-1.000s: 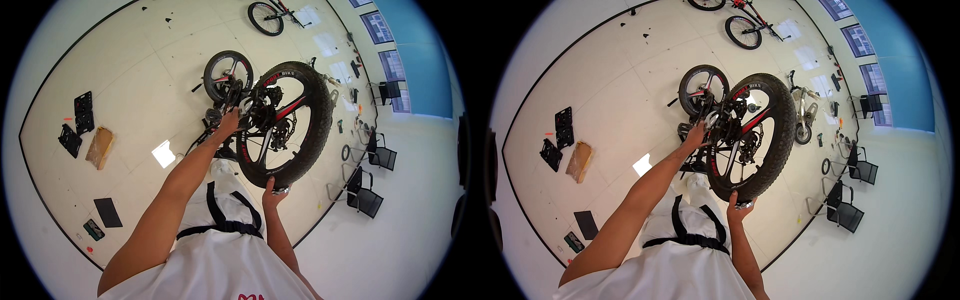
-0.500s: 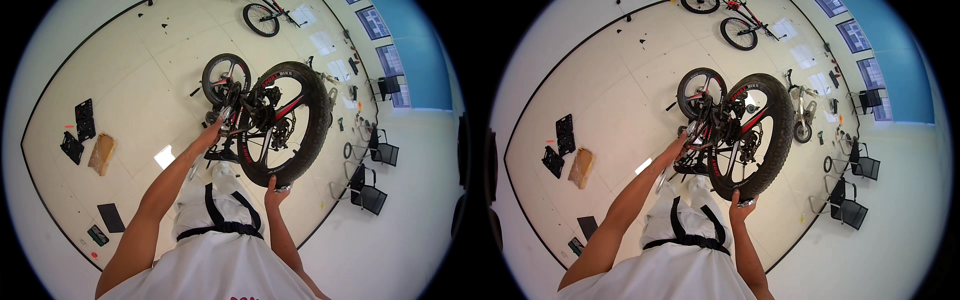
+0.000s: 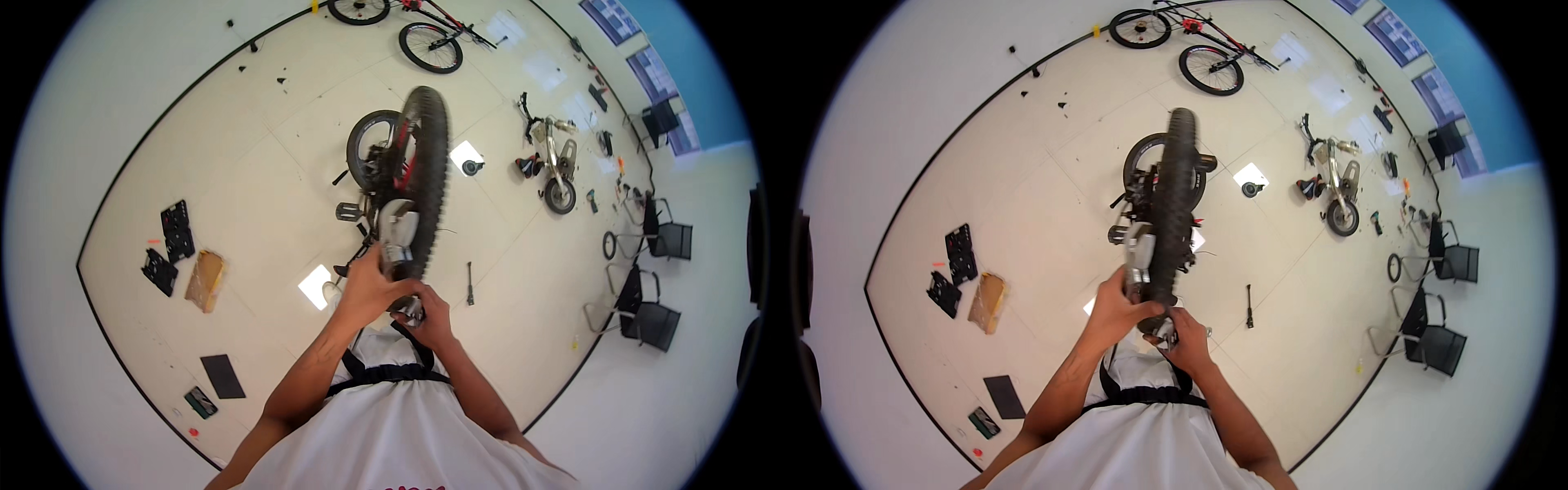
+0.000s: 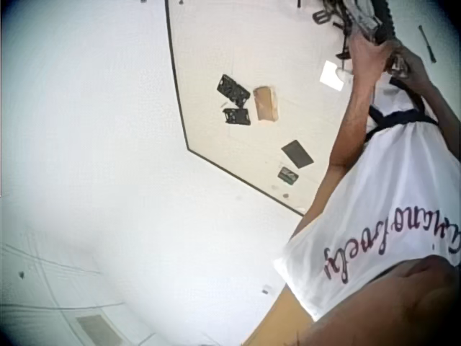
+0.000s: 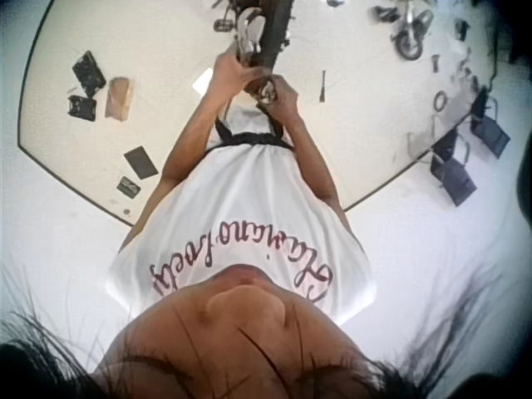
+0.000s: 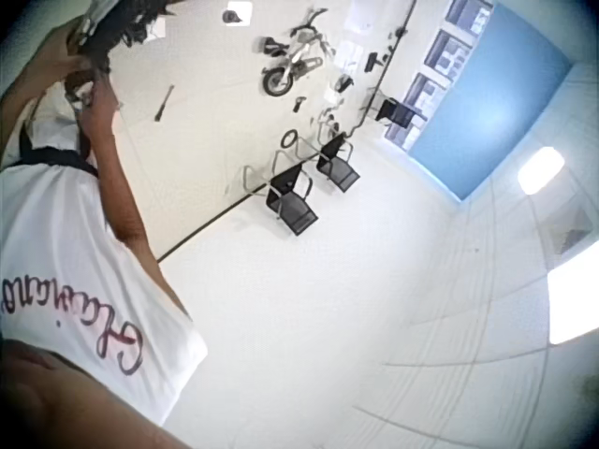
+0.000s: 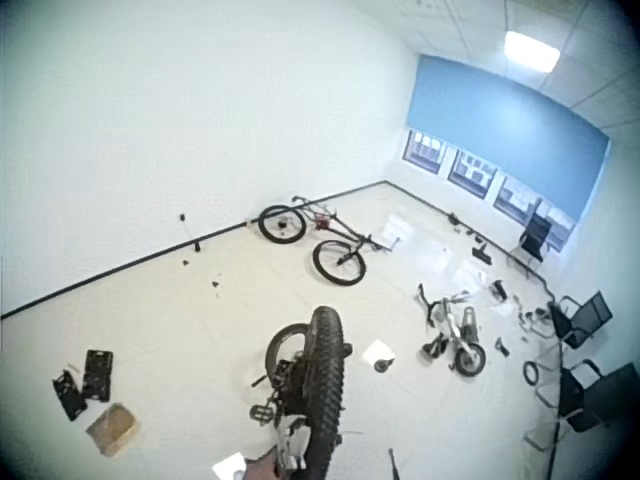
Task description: The person uses a wrench to tighten bolts on the rear wheel and derailleur of an inverted bicycle. They repeatedly rotate the wheel and adjust the chain tension while holding the bike frame with the other hand.
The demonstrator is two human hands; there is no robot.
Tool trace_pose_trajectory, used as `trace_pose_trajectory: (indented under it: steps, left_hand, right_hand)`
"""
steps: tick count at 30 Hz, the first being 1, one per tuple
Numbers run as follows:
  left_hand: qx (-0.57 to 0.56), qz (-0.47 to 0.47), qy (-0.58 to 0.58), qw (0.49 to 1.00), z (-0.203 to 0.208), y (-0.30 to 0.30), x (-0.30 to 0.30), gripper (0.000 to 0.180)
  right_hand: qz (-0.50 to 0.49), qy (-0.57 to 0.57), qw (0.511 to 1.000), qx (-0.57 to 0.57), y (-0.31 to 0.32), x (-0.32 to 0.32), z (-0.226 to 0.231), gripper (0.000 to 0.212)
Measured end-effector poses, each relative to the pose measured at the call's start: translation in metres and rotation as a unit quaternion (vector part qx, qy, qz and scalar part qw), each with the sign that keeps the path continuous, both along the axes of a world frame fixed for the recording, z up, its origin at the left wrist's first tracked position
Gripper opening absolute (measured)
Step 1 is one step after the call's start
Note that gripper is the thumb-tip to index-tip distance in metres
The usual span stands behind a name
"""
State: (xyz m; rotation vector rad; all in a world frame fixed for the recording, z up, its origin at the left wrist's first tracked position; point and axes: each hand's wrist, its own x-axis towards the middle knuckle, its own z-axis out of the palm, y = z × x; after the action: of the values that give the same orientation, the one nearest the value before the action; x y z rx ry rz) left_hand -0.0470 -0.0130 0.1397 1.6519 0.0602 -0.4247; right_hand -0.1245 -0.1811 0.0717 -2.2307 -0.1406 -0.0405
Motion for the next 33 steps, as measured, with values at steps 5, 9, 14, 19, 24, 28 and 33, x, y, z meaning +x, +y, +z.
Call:
trace_pose_trajectory:
  steps: [5, 9, 14, 19, 24, 28, 33]
  left_hand:
    - [0.057, 0.127, -0.047, 0.989, 0.012, -0.009, -0.005, 0.048]
    - [0.09, 0.156, -0.038, 0.983, 0.008, -0.019, -0.007, 0.042]
    - [0.108, 0.169, -0.027, 0.979, 0.018, -0.041, -0.012, 0.043]
    - [0.115, 0.171, -0.012, 0.978, 0.01, -0.048, -0.017, 0.052]
    - [0.1, 0.204, -0.053, 0.972, -0.006, -0.047, -0.016, 0.056]
    - [0.089, 0.216, -0.059, 0.97, -0.002, -0.05, -0.017, 0.057]
    - [0.097, 0.212, -0.048, 0.971, 0.0, -0.051, -0.016, 0.057]
  right_hand:
    - [-0.132, 0.067, 0.986, 0.078, -0.07, 0.026, -0.028, 0.032]
    - [-0.27, 0.146, 0.951, 0.022, -0.144, 0.057, -0.149, 0.027]
    - [-0.065, 0.377, 0.891, 0.246, -0.171, 0.111, -0.199, 0.015]
    - [-0.099, 0.37, 0.794, 0.472, -0.139, 0.168, -0.175, 0.026]
    - [-0.19, 0.28, 0.827, 0.45, -0.103, 0.183, -0.204, 0.036]
    - [-0.138, 0.171, 0.907, 0.36, -0.089, 0.173, -0.197, 0.047]
    - [-0.176, 0.148, 0.899, 0.373, -0.093, 0.184, -0.205, 0.047]
